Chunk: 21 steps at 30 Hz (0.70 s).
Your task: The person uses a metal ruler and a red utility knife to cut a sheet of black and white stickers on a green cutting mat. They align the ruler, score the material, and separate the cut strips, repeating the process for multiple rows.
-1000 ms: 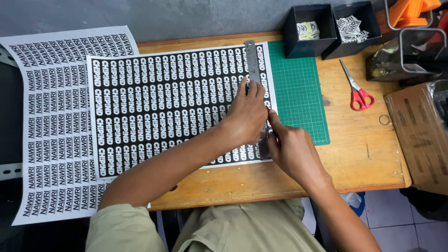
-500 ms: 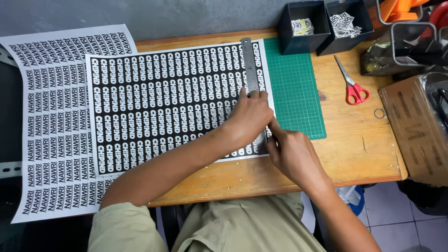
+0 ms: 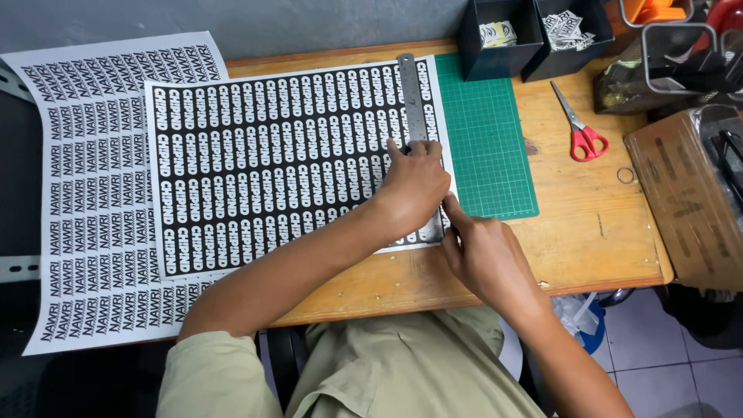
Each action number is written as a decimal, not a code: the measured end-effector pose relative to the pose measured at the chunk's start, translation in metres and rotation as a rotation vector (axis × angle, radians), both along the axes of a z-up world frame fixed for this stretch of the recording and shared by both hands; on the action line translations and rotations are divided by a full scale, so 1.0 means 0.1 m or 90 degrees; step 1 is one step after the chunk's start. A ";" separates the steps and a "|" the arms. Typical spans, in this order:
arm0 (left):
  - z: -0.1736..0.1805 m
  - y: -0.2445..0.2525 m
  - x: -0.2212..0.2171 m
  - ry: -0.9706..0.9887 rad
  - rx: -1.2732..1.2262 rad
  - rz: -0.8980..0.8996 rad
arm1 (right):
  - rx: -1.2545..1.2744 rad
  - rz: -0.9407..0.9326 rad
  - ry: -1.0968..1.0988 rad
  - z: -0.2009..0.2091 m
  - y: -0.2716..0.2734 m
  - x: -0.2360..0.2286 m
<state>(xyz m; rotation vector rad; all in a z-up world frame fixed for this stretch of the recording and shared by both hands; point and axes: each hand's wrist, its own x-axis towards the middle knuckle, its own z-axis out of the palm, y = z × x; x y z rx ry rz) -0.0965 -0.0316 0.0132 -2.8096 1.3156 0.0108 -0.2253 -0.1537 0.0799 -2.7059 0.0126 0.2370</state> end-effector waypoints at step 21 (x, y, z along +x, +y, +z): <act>0.22 -0.01 0.01 0.153 0.052 0.019 | -0.030 0.020 -0.039 -0.10 0.03 -0.57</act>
